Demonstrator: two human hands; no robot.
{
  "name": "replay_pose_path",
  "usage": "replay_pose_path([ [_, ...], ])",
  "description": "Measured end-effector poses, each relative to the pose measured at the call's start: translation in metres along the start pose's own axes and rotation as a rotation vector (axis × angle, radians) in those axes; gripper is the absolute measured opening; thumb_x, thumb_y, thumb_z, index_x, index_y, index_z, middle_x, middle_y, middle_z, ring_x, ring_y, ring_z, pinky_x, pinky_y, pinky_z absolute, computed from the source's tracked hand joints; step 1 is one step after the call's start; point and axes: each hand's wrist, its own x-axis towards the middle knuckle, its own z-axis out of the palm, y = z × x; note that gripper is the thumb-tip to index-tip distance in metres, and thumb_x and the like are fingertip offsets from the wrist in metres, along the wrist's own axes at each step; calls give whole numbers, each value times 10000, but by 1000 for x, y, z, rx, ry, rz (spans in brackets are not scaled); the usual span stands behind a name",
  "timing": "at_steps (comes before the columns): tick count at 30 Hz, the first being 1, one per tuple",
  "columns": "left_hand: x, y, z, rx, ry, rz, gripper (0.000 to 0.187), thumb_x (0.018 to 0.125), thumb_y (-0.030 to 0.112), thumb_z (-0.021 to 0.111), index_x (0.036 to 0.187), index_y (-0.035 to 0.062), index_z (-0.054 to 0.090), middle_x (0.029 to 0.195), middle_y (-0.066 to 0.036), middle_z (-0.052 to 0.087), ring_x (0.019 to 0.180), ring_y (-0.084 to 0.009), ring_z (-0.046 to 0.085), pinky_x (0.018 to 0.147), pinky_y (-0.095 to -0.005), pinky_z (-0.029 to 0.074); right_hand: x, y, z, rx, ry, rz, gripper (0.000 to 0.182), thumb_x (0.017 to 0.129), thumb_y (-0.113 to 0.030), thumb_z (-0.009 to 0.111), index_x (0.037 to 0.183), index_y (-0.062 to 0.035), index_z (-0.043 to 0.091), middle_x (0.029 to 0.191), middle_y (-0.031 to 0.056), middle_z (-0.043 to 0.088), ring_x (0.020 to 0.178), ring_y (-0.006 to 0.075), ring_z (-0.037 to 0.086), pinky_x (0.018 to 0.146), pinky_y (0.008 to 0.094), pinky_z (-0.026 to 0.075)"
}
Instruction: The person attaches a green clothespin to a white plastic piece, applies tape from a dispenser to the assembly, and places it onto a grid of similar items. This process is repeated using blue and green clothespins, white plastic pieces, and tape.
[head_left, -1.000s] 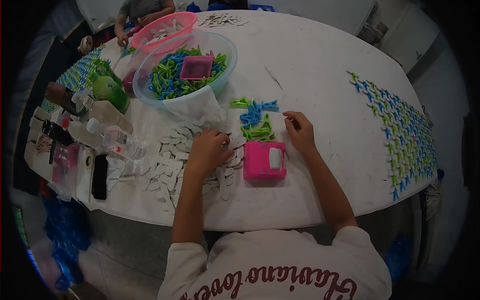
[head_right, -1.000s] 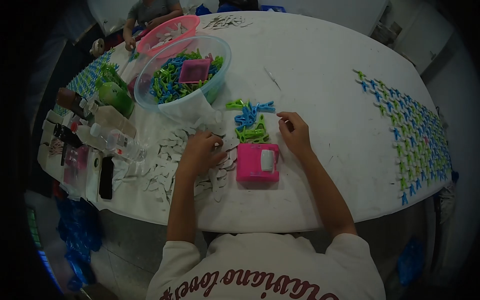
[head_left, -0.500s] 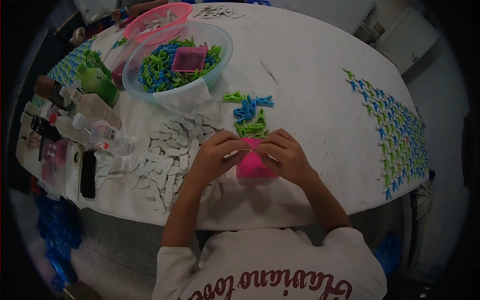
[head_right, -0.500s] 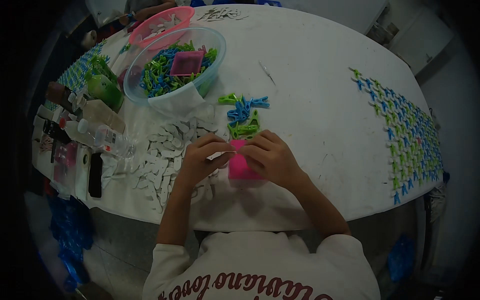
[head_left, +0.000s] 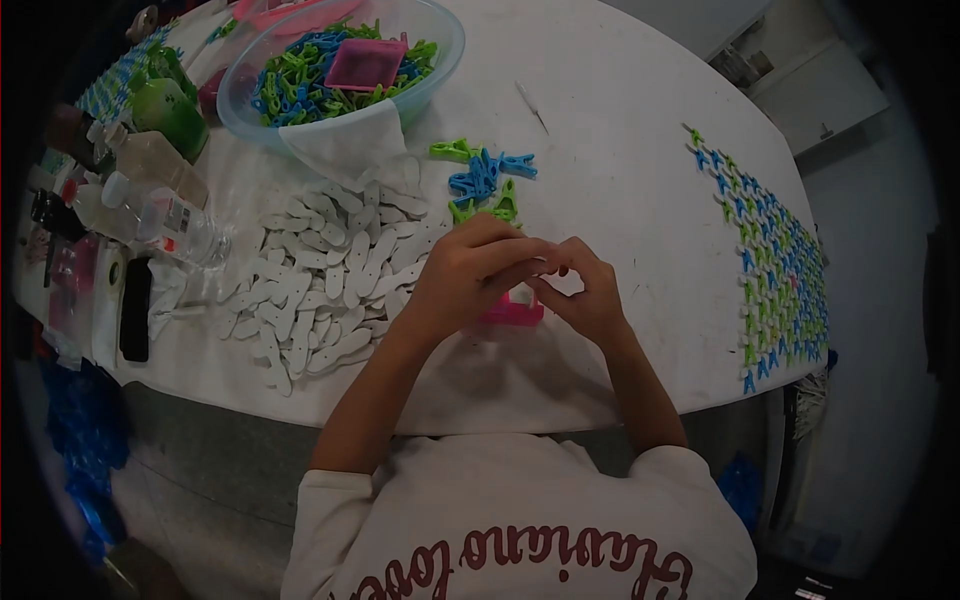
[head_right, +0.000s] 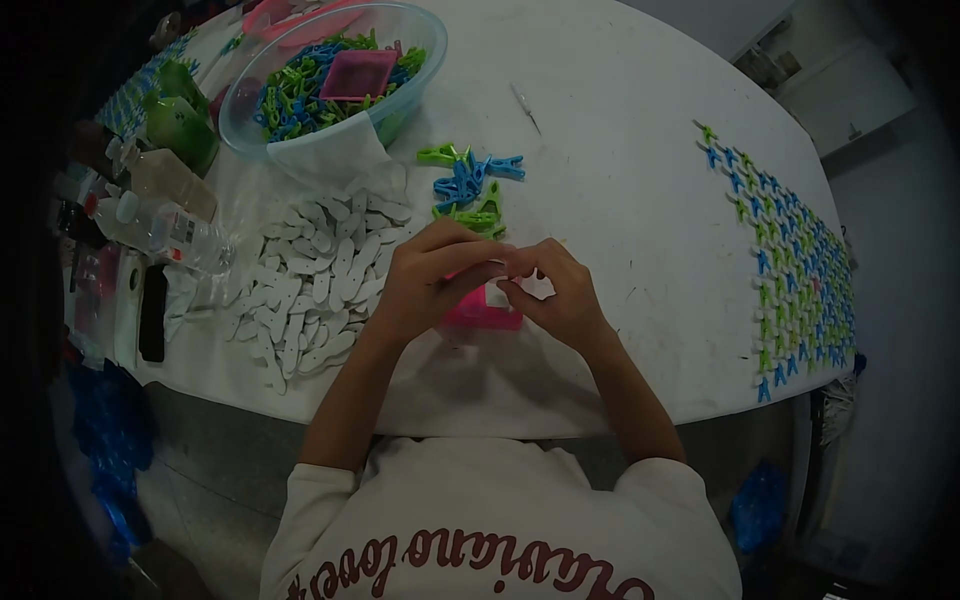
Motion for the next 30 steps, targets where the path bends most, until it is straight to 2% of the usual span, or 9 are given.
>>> replay_pose_path([
  [2, 0, -1, -3, 35, -2, -52, 288, 729, 65, 776, 1010, 116, 740, 840, -35, 669, 778, -200, 617, 684, -320, 507, -1, 6, 4, 52, 12, -4, 246, 733, 22, 769, 922, -78, 649, 818, 22, 651, 756, 155, 593, 642, 289, 486],
  [5, -2, -5, -5, 65, -47, -51, 265, 737, 91, 781, 998, 119, 742, 833, -27, 671, 785, -201, 620, 691, -324, 507, -2, 12, 7, 49, 30, -26, 229, 736, 26, 766, 902, -82, 652, 821, 20, 656, 745, 156, 588, 635, 283, 483],
  [9, -2, -3, -18, 40, -63, -53, 216, 751, 105, 780, 964, 108, 741, 837, -35, 677, 796, -211, 626, 698, -336, 511, -1, 10, 4, 3, -12, -70, 225, 721, 37, 761, 882, -78, 654, 823, 19, 660, 731, 166, 581, 641, 293, 484],
  [12, -6, -8, -32, 137, -119, -71, 233, 746, 47, 791, 970, 101, 755, 853, -44, 675, 780, -186, 631, 660, -302, 509, -1, 13, 1, -78, -26, -167, 239, 694, 52, 754, 876, -76, 668, 819, 17, 663, 732, 177, 577, 647, 305, 485],
  [15, -10, -12, -34, 167, -187, -181, 200, 744, 46, 789, 932, 103, 754, 853, -55, 672, 780, -204, 635, 663, -317, 511, -5, 18, -3, -130, -32, -174, 270, 669, 63, 749, 889, -84, 694, 808, 17, 662, 742, 183, 579, 651, 311, 485],
  [23, -13, -18, -17, 260, -283, -201, 148, 738, 149, 792, 844, 97, 704, 845, -58, 652, 787, -244, 635, 679, -350, 524, -11, 23, -17, -198, -72, -164, 281, 662, 69, 740, 887, -98, 719, 793, 18, 652, 743, 176, 568, 640, 303, 480],
  [27, -19, -22, -7, 264, -246, -251, 141, 736, 150, 786, 836, 101, 699, 876, -60, 647, 812, -243, 645, 699, -345, 534, -7, 19, -25, -200, -63, -186, 272, 664, 67, 733, 885, -91, 714, 801, 23, 656, 745, 177, 571, 634, 304, 481],
  [30, -22, -26, -2, 276, -196, -227, 126, 730, 197, 763, 828, 141, 706, 867, -40, 623, 816, -238, 636, 699, -358, 531, 5, 5, -32, -206, 0, -169, 280, 668, 62, 729, 907, -81, 708, 837, 30, 675, 753, 176, 582, 618, 299, 476],
])
